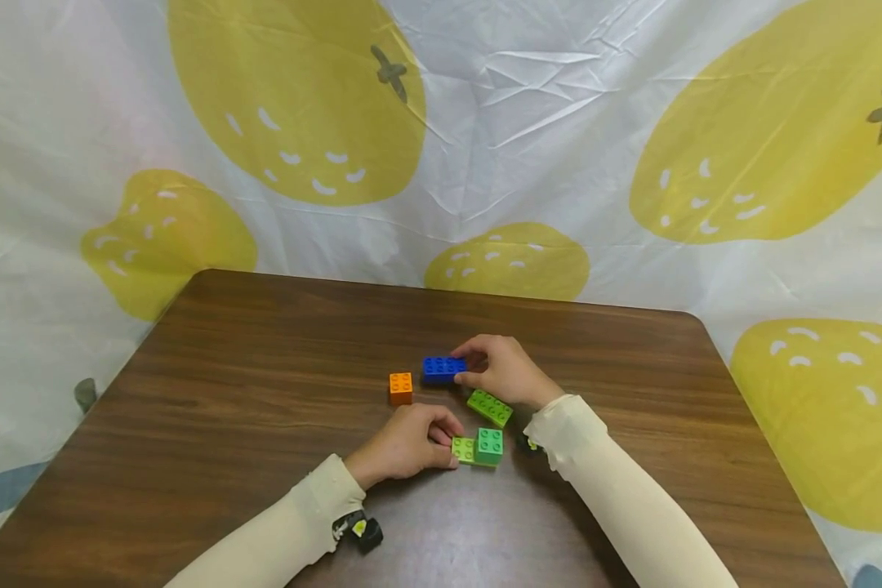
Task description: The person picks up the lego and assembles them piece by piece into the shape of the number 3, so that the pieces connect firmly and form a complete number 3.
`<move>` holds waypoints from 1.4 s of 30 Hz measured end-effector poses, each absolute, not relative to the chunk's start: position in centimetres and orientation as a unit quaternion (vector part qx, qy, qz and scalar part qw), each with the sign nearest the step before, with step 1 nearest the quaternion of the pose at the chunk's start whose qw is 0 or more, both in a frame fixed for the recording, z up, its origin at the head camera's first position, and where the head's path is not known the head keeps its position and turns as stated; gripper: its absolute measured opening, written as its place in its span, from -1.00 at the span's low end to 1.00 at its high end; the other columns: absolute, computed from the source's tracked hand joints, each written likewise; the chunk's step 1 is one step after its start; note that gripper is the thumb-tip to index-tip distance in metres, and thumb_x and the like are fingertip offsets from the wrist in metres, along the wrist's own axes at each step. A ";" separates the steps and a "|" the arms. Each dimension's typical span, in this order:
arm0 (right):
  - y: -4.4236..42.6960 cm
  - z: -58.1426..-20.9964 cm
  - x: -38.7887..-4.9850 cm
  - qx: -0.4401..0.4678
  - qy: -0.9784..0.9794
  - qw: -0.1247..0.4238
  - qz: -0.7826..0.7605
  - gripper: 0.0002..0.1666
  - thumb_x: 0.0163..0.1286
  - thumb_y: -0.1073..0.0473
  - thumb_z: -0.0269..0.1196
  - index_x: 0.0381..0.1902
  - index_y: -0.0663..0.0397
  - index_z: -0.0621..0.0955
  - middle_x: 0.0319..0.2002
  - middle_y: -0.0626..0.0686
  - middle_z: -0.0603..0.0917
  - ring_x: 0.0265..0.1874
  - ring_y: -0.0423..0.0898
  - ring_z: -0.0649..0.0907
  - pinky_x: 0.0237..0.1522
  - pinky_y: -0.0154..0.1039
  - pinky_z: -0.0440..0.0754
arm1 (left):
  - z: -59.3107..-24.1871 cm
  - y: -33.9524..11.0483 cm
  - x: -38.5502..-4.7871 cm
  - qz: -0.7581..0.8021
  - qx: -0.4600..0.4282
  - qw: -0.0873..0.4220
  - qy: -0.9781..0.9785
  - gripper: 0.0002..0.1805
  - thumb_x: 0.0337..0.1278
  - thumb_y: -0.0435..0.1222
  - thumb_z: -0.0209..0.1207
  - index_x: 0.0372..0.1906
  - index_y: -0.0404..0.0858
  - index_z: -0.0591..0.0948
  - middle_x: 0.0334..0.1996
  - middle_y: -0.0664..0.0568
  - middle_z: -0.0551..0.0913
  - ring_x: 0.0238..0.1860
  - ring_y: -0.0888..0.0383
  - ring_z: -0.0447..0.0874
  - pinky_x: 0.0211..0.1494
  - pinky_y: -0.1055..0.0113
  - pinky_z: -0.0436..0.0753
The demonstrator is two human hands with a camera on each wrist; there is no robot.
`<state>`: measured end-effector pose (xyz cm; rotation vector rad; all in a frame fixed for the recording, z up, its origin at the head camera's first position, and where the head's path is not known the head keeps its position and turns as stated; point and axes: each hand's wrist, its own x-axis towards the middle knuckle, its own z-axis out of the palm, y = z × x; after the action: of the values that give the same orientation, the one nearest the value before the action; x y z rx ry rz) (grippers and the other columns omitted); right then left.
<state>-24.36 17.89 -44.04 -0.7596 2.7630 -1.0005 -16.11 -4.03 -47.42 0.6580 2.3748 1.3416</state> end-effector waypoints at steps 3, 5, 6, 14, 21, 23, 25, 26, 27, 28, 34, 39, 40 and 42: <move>18.1 -43.9 -24.1 -0.243 0.906 0.060 -0.341 -0.59 0.34 0.12 0.51 0.13 0.01 0.75 -0.08 0.02 0.81 -0.14 -0.11 0.78 0.00 -0.09 0.79 | -47.4 -4.1 -16.1 0.470 0.232 0.168 0.835 -0.66 -0.03 -0.35 0.60 -0.11 -0.20 0.75 -0.28 0.10 0.79 -0.27 0.30 0.70 -0.17 0.45 0.70; 18.2 -43.9 -24.0 -0.238 0.905 0.062 -0.346 -0.59 0.34 0.12 0.52 0.13 0.00 0.75 -0.10 0.01 0.81 -0.14 -0.12 0.78 -0.01 -0.08 0.79 | -47.4 -4.1 -16.1 0.471 0.231 0.169 0.834 -0.66 -0.02 -0.35 0.60 -0.11 -0.20 0.75 -0.27 0.10 0.79 -0.26 0.29 0.71 -0.16 0.45 0.70; 18.3 -43.8 -23.9 -0.235 0.905 0.063 -0.349 -0.59 0.34 0.12 0.52 0.13 0.00 0.76 -0.10 0.00 0.81 -0.15 -0.12 0.78 -0.01 -0.08 0.80 | -47.4 -4.1 -16.1 0.472 0.231 0.170 0.834 -0.66 -0.02 -0.34 0.60 -0.11 -0.20 0.75 -0.27 0.10 0.79 -0.26 0.29 0.71 -0.16 0.45 0.70; 18.6 -43.4 -23.3 -0.226 0.902 0.064 -0.362 -0.59 0.33 0.12 0.52 0.13 0.00 0.75 -0.07 0.00 0.81 -0.13 -0.11 0.78 0.00 -0.07 0.80 | -47.4 -4.1 -16.1 0.478 0.227 0.175 0.830 -0.66 0.00 -0.34 0.59 -0.10 -0.21 0.75 -0.26 0.09 0.79 -0.25 0.27 0.71 -0.16 0.44 0.71; 18.9 -42.8 -22.5 -0.226 0.897 0.060 -0.375 -0.59 0.33 0.13 0.53 0.12 0.03 0.75 -0.09 0.00 0.80 -0.14 -0.12 0.78 0.00 -0.08 0.81 | -47.5 -4.1 -16.1 0.483 0.227 0.173 0.828 -0.66 -0.02 -0.34 0.60 -0.11 -0.20 0.75 -0.27 0.09 0.79 -0.26 0.28 0.71 -0.18 0.45 0.71; 19.0 -42.8 -22.3 -0.226 0.896 0.058 -0.379 -0.59 0.32 0.14 0.53 0.11 0.03 0.75 -0.10 0.00 0.80 -0.16 -0.13 0.78 -0.01 -0.10 0.81 | -47.5 -4.1 -16.1 0.484 0.227 0.173 0.827 -0.66 -0.03 -0.34 0.60 -0.11 -0.20 0.75 -0.27 0.09 0.79 -0.26 0.27 0.71 -0.18 0.45 0.71; 19.1 -42.7 -22.1 -0.227 0.893 0.055 -0.384 -0.59 0.31 0.15 0.54 0.11 0.04 0.75 -0.13 0.00 0.81 -0.17 -0.13 0.79 -0.03 -0.11 0.82 | -47.6 -4.1 -16.1 0.484 0.227 0.173 0.827 -0.66 -0.03 -0.34 0.60 -0.11 -0.20 0.75 -0.28 0.09 0.79 -0.26 0.27 0.71 -0.18 0.45 0.71; 19.2 -42.7 -22.1 -0.228 0.892 0.053 -0.386 -0.59 0.31 0.15 0.54 0.10 0.05 0.75 -0.13 0.00 0.81 -0.17 -0.13 0.79 -0.04 -0.12 0.82 | -47.6 -4.1 -16.1 0.485 0.227 0.173 0.827 -0.66 -0.03 -0.34 0.61 -0.11 -0.20 0.75 -0.28 0.09 0.79 -0.26 0.27 0.71 -0.18 0.45 0.71; 19.2 -42.7 -22.0 -0.228 0.892 0.052 -0.388 -0.59 0.31 0.15 0.54 0.10 0.04 0.75 -0.14 0.00 0.81 -0.18 -0.14 0.78 -0.04 -0.14 0.82 | -47.6 -4.1 -16.1 0.485 0.228 0.172 0.827 -0.66 -0.03 -0.34 0.61 -0.11 -0.20 0.75 -0.28 0.09 0.79 -0.26 0.27 0.71 -0.18 0.45 0.71; 19.3 -42.7 -21.9 -0.228 0.891 0.050 -0.389 -0.59 0.31 0.14 0.54 0.09 0.04 0.75 -0.15 0.00 0.81 -0.18 -0.14 0.78 -0.05 -0.15 0.82 | -47.6 -4.1 -16.1 0.485 0.228 0.171 0.827 -0.65 -0.04 -0.34 0.61 -0.11 -0.20 0.75 -0.28 0.09 0.79 -0.26 0.27 0.71 -0.18 0.45 0.71; 19.4 -42.4 -21.3 -0.229 0.889 0.046 -0.394 -0.60 0.30 0.14 0.55 0.08 0.04 0.76 -0.15 -0.01 0.80 -0.19 -0.15 0.77 -0.05 -0.17 0.82 | -47.7 -4.0 -16.1 0.486 0.229 0.167 0.827 -0.65 -0.06 -0.35 0.61 -0.12 -0.20 0.75 -0.28 0.09 0.80 -0.27 0.28 0.72 -0.18 0.45 0.71; 19.7 -42.5 -21.0 -0.234 0.887 0.041 -0.396 -0.60 0.30 0.14 0.55 0.07 0.04 0.76 -0.16 -0.02 0.80 -0.21 -0.17 0.76 -0.07 -0.19 0.81 | -47.6 -4.0 -16.1 0.485 0.229 0.168 0.827 -0.65 -0.05 -0.35 0.61 -0.12 -0.20 0.75 -0.29 0.08 0.80 -0.27 0.28 0.72 -0.19 0.45 0.71; 19.7 -42.5 -20.9 -0.235 0.887 0.040 -0.396 -0.61 0.30 0.15 0.55 0.07 0.04 0.76 -0.17 -0.02 0.80 -0.21 -0.17 0.76 -0.08 -0.20 0.81 | -47.6 -4.0 -16.1 0.486 0.229 0.168 0.827 -0.65 -0.05 -0.35 0.61 -0.12 -0.21 0.75 -0.29 0.08 0.80 -0.27 0.28 0.72 -0.19 0.45 0.71; 19.8 -42.4 -20.7 -0.237 0.885 0.037 -0.398 -0.60 0.29 0.16 0.56 0.07 0.05 0.76 -0.17 -0.02 0.80 -0.21 -0.17 0.76 -0.08 -0.22 0.81 | -47.5 -4.0 -16.0 0.486 0.229 0.169 0.826 -0.65 -0.05 -0.35 0.61 -0.12 -0.21 0.75 -0.29 0.07 0.80 -0.27 0.27 0.72 -0.19 0.45 0.71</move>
<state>-20.75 19.76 -42.43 -0.7276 2.7181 -1.2215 -16.05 -4.02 -47.53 0.6516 2.3492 1.3808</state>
